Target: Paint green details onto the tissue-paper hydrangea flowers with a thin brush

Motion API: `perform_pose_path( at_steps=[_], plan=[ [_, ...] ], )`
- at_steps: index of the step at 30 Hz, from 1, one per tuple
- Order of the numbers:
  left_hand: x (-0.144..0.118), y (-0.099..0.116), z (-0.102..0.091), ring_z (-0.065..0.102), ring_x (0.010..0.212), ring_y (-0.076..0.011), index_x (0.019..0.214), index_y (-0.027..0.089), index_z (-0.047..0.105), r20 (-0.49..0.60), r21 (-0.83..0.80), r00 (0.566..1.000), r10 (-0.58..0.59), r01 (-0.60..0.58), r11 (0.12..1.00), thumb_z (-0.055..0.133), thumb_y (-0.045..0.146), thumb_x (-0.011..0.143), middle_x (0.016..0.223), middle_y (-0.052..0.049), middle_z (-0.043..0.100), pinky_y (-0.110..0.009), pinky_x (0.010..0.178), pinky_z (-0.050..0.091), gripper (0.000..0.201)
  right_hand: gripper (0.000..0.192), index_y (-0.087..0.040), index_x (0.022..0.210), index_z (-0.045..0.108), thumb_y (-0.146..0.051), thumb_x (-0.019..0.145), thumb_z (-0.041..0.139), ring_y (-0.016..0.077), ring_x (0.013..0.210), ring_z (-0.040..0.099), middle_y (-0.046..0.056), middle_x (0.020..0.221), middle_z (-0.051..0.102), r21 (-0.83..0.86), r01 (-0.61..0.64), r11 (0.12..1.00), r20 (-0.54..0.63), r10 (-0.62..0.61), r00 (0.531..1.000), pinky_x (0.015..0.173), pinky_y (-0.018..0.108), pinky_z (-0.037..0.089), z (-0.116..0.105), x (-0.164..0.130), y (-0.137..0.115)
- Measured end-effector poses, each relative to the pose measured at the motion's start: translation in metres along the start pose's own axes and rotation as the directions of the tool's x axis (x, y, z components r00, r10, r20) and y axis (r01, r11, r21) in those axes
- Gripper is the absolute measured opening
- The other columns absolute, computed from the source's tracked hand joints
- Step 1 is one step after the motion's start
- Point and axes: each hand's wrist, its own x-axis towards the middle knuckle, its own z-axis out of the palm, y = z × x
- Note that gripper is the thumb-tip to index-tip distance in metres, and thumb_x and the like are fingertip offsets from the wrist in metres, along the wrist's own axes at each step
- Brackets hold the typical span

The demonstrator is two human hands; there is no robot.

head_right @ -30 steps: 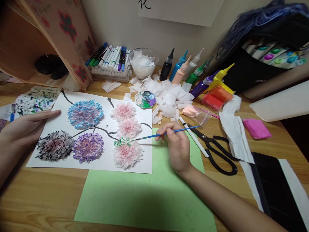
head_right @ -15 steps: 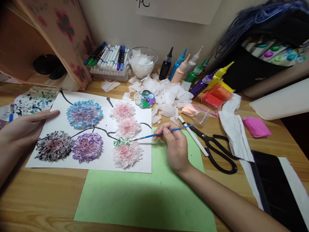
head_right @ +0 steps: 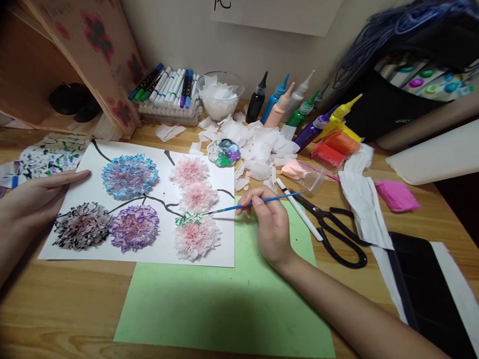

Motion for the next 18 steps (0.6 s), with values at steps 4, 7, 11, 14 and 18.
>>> perform_pose_path(
  at_steps=[4,7,11,14,18],
  plan=[
    [0.0005,-0.0007,-0.0006,0.071,0.062,-0.0225,0.102,0.006,0.066,0.030,0.030,1.000,-0.002,0.001,1.000,0.043,-0.001,0.080,0.074,-0.011,0.072,-0.035,0.061,0.059,0.033,0.017,-0.019,0.076,0.059,-0.023,0.089,0.048,0.0129,0.066,0.057,0.000,0.072,0.057,-0.023,0.039,0.999,0.036,-0.038,0.999,0.060,0.026,0.038,0.0005,-0.0023,0.0007],
    [0.0008,-0.0011,-0.0008,0.072,0.067,-0.0234,0.105,0.007,0.066,0.039,0.039,0.999,-0.004,0.002,0.999,0.044,0.000,0.080,0.074,-0.011,0.072,-0.034,0.062,0.059,0.034,0.017,-0.019,0.077,0.059,-0.022,0.089,0.048,0.0130,0.066,0.057,0.000,0.074,0.057,-0.044,0.070,0.997,0.027,-0.069,0.997,0.060,0.027,0.038,0.0006,-0.0040,0.0012],
    [-0.0001,-0.0007,0.0000,0.072,0.071,-0.0238,0.105,0.007,0.066,0.022,0.034,1.000,-0.008,0.007,0.999,0.045,0.000,0.080,0.076,-0.011,0.072,-0.033,0.063,0.059,0.034,0.018,-0.019,0.076,0.059,-0.021,0.089,0.047,0.0138,0.065,0.056,0.000,0.073,0.056,-0.062,0.105,0.993,0.005,-0.105,0.995,0.060,0.028,0.038,-0.0005,-0.0048,0.0008],
    [-0.0006,-0.0003,0.0006,0.072,0.071,-0.0234,0.105,0.007,0.066,0.017,0.021,1.000,0.009,-0.009,1.000,0.045,-0.001,0.079,0.076,-0.011,0.072,-0.032,0.063,0.059,0.034,0.019,-0.019,0.075,0.058,-0.022,0.089,0.046,0.0144,0.065,0.055,0.000,0.071,0.055,-0.063,0.139,0.988,0.022,-0.138,0.990,0.061,0.029,0.038,-0.0011,-0.0054,0.0006],
    [0.0005,-0.0004,0.0000,0.072,0.067,-0.0228,0.104,0.007,0.066,0.023,0.019,1.000,0.012,-0.012,1.000,0.045,-0.001,0.080,0.075,-0.010,0.072,-0.034,0.063,0.059,0.034,0.019,-0.019,0.079,0.059,-0.022,0.091,0.045,0.0146,0.068,0.056,0.001,0.075,0.056,-0.090,0.181,0.979,0.077,-0.175,0.982,0.062,0.030,0.040,-0.0004,-0.0076,0.0018]
  ],
)
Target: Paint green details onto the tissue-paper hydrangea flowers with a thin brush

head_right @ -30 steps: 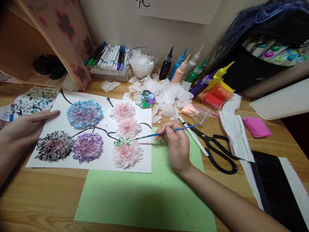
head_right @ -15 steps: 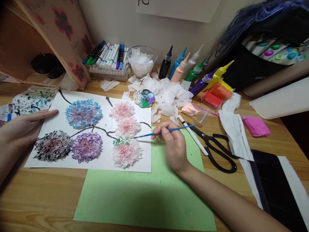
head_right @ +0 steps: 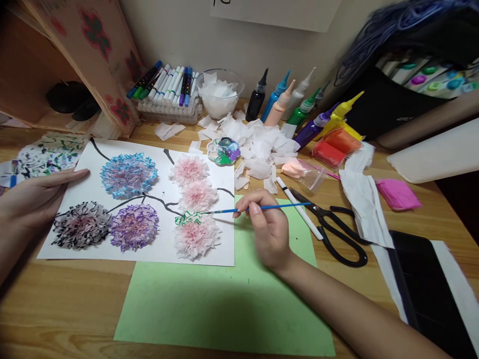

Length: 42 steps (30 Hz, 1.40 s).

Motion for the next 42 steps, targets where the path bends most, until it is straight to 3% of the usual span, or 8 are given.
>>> perform_pose_path(
  at_steps=[8,13,19,31,38,42],
  plan=[
    [0.0029,-0.0021,-0.0050,0.072,0.070,-0.0238,0.107,0.006,0.065,0.018,0.023,1.000,0.008,-0.008,1.000,0.045,0.000,0.080,0.078,-0.012,0.072,-0.036,0.065,0.059,0.035,0.020,-0.020,0.078,0.059,-0.021,0.091,0.044,0.0152,0.065,0.053,0.001,0.071,0.056,-0.106,0.131,0.986,0.005,-0.132,0.991,0.062,0.031,0.040,-0.0001,-0.0006,0.0006],
    [0.0022,-0.0019,-0.0061,0.072,0.070,-0.0237,0.109,0.006,0.064,0.030,0.016,1.000,0.005,-0.006,1.000,0.046,0.000,0.079,0.079,-0.012,0.072,-0.035,0.066,0.059,0.035,0.019,-0.021,0.074,0.059,-0.024,0.089,0.046,0.0168,0.065,0.054,0.001,0.068,0.056,-0.080,0.124,0.989,-0.070,-0.130,0.989,0.063,0.032,0.040,0.0008,-0.0002,-0.0002],
    [0.0030,-0.0017,-0.0063,0.071,0.064,-0.0223,0.108,0.006,0.064,0.033,0.014,0.999,0.015,-0.016,1.000,0.047,-0.001,0.078,0.079,-0.012,0.072,-0.034,0.066,0.059,0.036,0.020,-0.021,0.076,0.059,-0.029,0.090,0.047,0.0163,0.063,0.054,0.002,0.070,0.057,-0.112,0.052,0.992,-0.036,-0.056,0.998,0.060,0.032,0.042,0.0014,-0.0009,0.0000],
    [0.0024,-0.0010,-0.0060,0.072,0.068,-0.0215,0.108,0.005,0.064,0.029,0.015,0.999,0.012,-0.013,1.000,0.047,-0.001,0.079,0.079,-0.012,0.072,-0.031,0.064,0.059,0.035,0.021,-0.023,0.071,0.058,-0.027,0.088,0.047,0.0180,0.060,0.053,0.002,0.064,0.054,-0.066,0.110,0.992,-0.133,-0.118,0.984,0.060,0.035,0.040,0.0015,0.0010,-0.0019],
    [0.0022,-0.0011,-0.0059,0.072,0.066,-0.0220,0.112,0.006,0.063,0.038,0.033,0.999,0.005,-0.006,0.999,0.047,-0.001,0.078,0.081,-0.011,0.073,-0.031,0.063,0.060,0.038,0.017,-0.020,0.077,0.058,-0.027,0.088,0.048,0.0151,0.062,0.053,0.002,0.073,0.056,0.015,-0.059,0.998,-0.059,0.060,0.996,0.058,0.030,0.040,-0.0001,0.0019,-0.0005],
    [0.0021,-0.0013,-0.0041,0.071,0.064,-0.0199,0.112,0.006,0.063,0.018,0.010,1.000,0.021,-0.022,1.000,0.047,-0.002,0.077,0.079,-0.010,0.073,-0.026,0.062,0.060,0.039,0.014,-0.020,0.079,0.058,-0.025,0.088,0.048,0.0152,0.066,0.055,0.001,0.074,0.056,-0.003,-0.093,0.996,-0.068,0.092,0.993,0.061,0.029,0.040,-0.0006,0.0041,0.0006]
  ],
)
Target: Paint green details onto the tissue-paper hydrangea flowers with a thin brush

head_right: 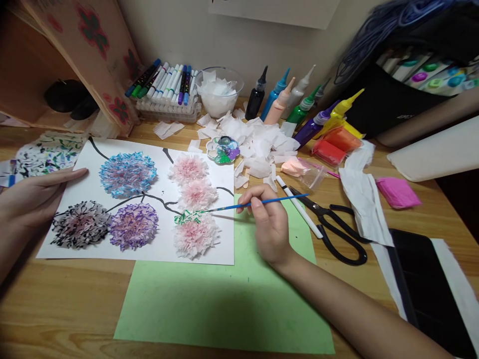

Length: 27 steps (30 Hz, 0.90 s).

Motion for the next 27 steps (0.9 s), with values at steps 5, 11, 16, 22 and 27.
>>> perform_pose_path(
  at_steps=[5,11,16,22,27],
  plan=[
    [0.0002,-0.0001,-0.0016,0.071,0.062,-0.0215,0.110,0.005,0.064,0.010,0.007,1.000,-0.010,0.010,1.000,0.047,-0.002,0.078,0.077,-0.010,0.073,-0.029,0.061,0.060,0.037,0.014,-0.019,0.076,0.057,-0.023,0.086,0.048,0.0148,0.063,0.054,0.001,0.072,0.055,0.025,0.031,0.999,-0.050,-0.030,0.998,0.060,0.029,0.039,0.0000,0.0013,-0.0013],
    [-0.0011,0.0003,-0.0002,0.071,0.060,-0.0199,0.108,0.005,0.064,0.005,-0.002,1.000,-0.012,0.012,1.000,0.046,-0.003,0.078,0.075,-0.010,0.072,-0.028,0.060,0.060,0.036,0.015,-0.020,0.079,0.058,-0.024,0.089,0.048,0.0142,0.066,0.055,0.000,0.075,0.056,0.030,-0.034,0.999,0.033,0.033,0.999,0.061,0.028,0.040,-0.0003,0.0005,0.0009],
    [-0.0019,0.0017,0.0014,0.071,0.061,-0.0188,0.109,0.006,0.064,-0.013,-0.002,1.000,-0.004,0.004,1.000,0.046,-0.003,0.077,0.076,-0.009,0.072,-0.026,0.061,0.059,0.038,0.015,-0.019,0.077,0.057,-0.026,0.088,0.049,0.0148,0.065,0.054,0.001,0.074,0.055,-0.003,-0.026,1.000,-0.007,0.026,1.000,0.061,0.029,0.040,0.0004,0.0015,-0.0008],
    [0.0000,0.0010,-0.0017,0.072,0.070,-0.0230,0.112,0.006,0.063,0.017,0.022,1.000,-0.009,0.008,1.000,0.048,-0.001,0.076,0.084,-0.012,0.073,-0.030,0.064,0.060,0.039,0.018,-0.021,0.074,0.057,-0.029,0.087,0.049,0.0151,0.063,0.052,0.001,0.072,0.055,0.016,0.017,1.000,-0.014,-0.017,1.000,0.059,0.030,0.040,0.0005,-0.0003,-0.0019],
    [-0.0002,0.0001,-0.0014,0.072,0.067,-0.0224,0.108,0.006,0.064,0.015,0.016,1.000,-0.004,0.004,1.000,0.048,-0.001,0.077,0.083,-0.012,0.073,-0.029,0.062,0.060,0.036,0.018,-0.021,0.079,0.059,-0.028,0.090,0.048,0.0151,0.067,0.053,0.001,0.074,0.055,-0.007,0.032,0.999,0.055,-0.031,0.998,0.061,0.029,0.042,-0.0007,0.0000,0.0024]
  ],
)
